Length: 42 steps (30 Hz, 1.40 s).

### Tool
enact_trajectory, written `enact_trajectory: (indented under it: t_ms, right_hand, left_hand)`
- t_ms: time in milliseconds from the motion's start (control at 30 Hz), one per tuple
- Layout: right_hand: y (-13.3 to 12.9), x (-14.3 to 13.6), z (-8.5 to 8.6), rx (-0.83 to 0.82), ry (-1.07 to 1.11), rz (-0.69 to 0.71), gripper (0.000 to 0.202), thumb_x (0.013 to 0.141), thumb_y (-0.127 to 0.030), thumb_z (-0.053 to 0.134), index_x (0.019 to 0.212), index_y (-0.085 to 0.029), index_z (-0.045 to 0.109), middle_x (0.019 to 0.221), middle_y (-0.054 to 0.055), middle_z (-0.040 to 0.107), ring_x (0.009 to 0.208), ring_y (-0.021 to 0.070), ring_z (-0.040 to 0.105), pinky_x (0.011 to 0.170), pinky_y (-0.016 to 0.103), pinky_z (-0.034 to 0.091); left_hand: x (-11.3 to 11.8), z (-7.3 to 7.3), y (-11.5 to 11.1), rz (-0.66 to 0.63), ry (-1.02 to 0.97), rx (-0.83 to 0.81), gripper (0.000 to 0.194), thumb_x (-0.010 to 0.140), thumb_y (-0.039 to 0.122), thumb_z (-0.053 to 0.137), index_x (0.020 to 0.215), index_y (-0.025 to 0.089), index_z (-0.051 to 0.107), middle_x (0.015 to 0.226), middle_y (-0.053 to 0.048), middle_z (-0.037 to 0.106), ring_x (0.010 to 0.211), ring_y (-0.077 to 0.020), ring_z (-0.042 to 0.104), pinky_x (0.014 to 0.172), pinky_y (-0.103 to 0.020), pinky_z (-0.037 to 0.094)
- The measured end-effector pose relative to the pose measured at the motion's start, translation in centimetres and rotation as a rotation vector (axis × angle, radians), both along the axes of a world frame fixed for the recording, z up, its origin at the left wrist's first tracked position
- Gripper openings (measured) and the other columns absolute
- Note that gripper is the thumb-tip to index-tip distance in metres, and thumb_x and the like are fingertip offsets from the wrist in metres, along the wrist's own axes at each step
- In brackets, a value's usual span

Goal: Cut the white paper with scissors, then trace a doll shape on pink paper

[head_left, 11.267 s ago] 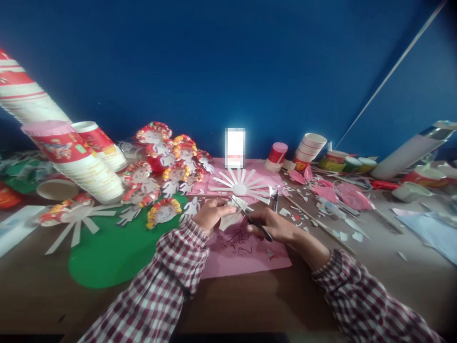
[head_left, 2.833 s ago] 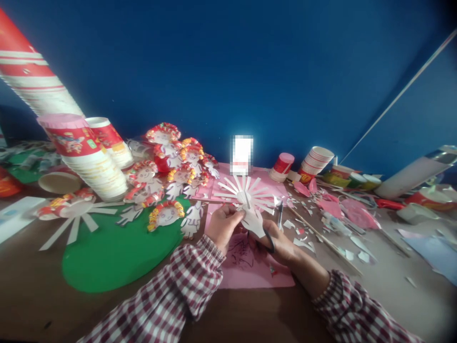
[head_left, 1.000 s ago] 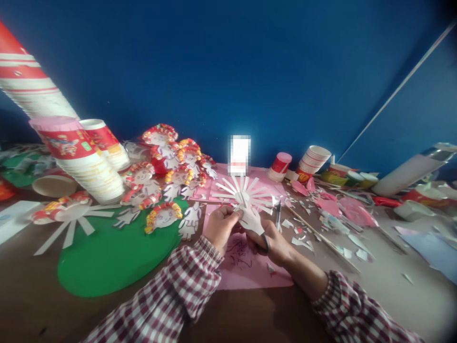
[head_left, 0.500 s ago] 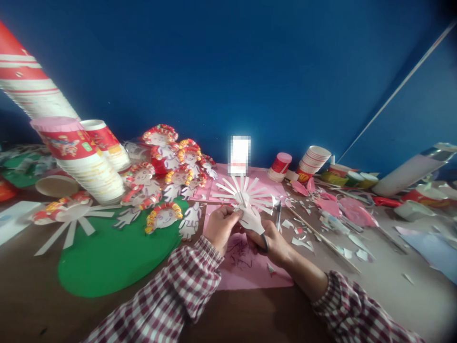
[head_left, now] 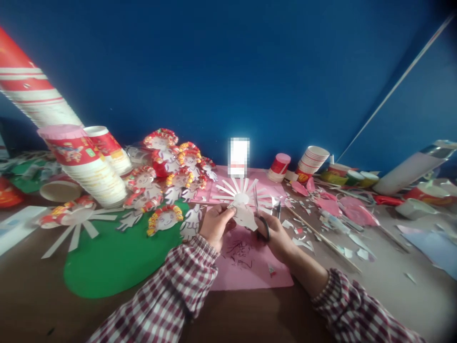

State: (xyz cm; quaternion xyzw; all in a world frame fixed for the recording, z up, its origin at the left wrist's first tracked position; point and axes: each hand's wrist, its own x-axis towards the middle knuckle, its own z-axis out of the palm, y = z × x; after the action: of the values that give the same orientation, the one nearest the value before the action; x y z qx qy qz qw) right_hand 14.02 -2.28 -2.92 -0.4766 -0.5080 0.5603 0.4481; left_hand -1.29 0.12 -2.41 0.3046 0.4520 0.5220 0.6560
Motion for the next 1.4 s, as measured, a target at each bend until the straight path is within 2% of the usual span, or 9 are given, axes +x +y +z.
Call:
enact_trajectory:
  t_ms: [133,267,500,633,867,967,1067,1200,1400]
  right_hand:
    - [0.2,0.4,-0.1,0.073,0.098,-0.024,0.030,0.081,-0.044,0.058,0.086,-0.014,0.056,0.064,0.000,0.055,0.056,0.0091,0.049,0.049,0.020,0.036]
    - [0.4,0.7,-0.5,0.057,0.157,-0.016,0.037,0.077,-0.043,0.062,0.100,-0.015,0.056,0.071,0.001,0.056,0.063,0.0124,0.053,0.051,0.022,0.039]
    - [0.1,0.1,-0.7,0.063,0.156,0.012,0.035,0.065,-0.028,0.071,0.095,-0.017,0.056,0.070,-0.003,0.050,0.058,0.0085,0.046,0.052,0.021,0.037]
    - [0.1,-0.1,-0.7,0.043,0.139,0.027,0.036,0.062,-0.025,0.072,0.093,-0.017,0.055,0.065,-0.005,0.047,0.053,0.0069,0.042,0.048,0.019,0.034]
    - [-0.1,-0.4,-0.6,0.050,0.154,0.117,0.040,0.063,-0.025,0.070,0.098,-0.018,0.053,0.063,-0.005,0.047,0.052,0.0078,0.043,0.046,0.019,0.034]
    - [-0.2,-0.6,-0.5,0.046,0.168,0.128,0.041,0.063,-0.026,0.070,0.099,-0.018,0.053,0.065,-0.004,0.051,0.052,0.0079,0.043,0.046,0.019,0.034]
    - [-0.2,-0.6,-0.4,0.066,0.177,0.107,0.037,0.064,-0.028,0.070,0.096,-0.017,0.054,0.067,-0.003,0.053,0.055,0.0091,0.046,0.049,0.020,0.036]
    - [-0.1,-0.6,-0.4,0.078,0.201,0.048,0.032,0.066,-0.028,0.069,0.092,-0.017,0.055,0.069,-0.002,0.055,0.057,0.0091,0.048,0.051,0.020,0.038]
    - [-0.1,-0.6,-0.5,0.100,0.216,0.026,0.032,0.066,-0.020,0.068,0.095,-0.018,0.056,0.073,-0.002,0.059,0.063,0.0103,0.052,0.059,0.021,0.041]
  left_hand:
    - [-0.2,-0.1,0.4,-0.026,0.001,0.017,0.014,0.064,0.027,0.069,0.070,0.017,0.062,0.057,0.001,0.061,0.052,-0.0119,0.057,0.048,-0.022,0.044]
    - [-0.1,-0.6,0.6,-0.067,0.001,0.038,0.014,0.060,0.023,0.071,0.069,0.015,0.063,0.061,-0.002,0.065,0.056,-0.0143,0.060,0.055,-0.026,0.048]
    - [0.0,-0.9,0.5,-0.094,0.008,0.074,0.014,0.063,0.026,0.069,0.066,0.015,0.060,0.057,0.001,0.062,0.053,-0.0129,0.057,0.054,-0.025,0.045]
    - [-0.1,-1.1,0.4,-0.092,0.033,0.089,0.014,0.067,0.028,0.066,0.072,0.016,0.063,0.066,-0.001,0.066,0.061,-0.0144,0.060,0.058,-0.025,0.046]
    - [-0.2,-2.1,1.1,-0.050,0.087,0.206,0.017,0.064,0.030,0.069,0.075,0.017,0.067,0.067,0.000,0.066,0.060,-0.0126,0.059,0.061,-0.025,0.046]
    - [0.0,-1.8,0.9,-0.057,0.129,0.214,0.017,0.065,0.031,0.070,0.072,0.016,0.067,0.063,0.001,0.065,0.058,-0.0117,0.057,0.058,-0.023,0.044]
    - [0.1,-1.3,0.6,-0.100,0.079,0.191,0.022,0.067,0.035,0.069,0.078,0.016,0.068,0.068,-0.001,0.067,0.064,-0.0139,0.060,0.062,-0.025,0.045]
    - [0.3,-1.2,0.3,-0.047,0.086,0.174,0.023,0.067,0.035,0.069,0.078,0.015,0.068,0.072,-0.002,0.067,0.069,-0.0137,0.060,0.065,-0.024,0.045]
    - [0.3,-1.2,0.1,-0.169,0.024,0.146,0.017,0.065,0.027,0.070,0.076,0.015,0.064,0.063,0.001,0.064,0.058,-0.0123,0.057,0.059,-0.025,0.044]
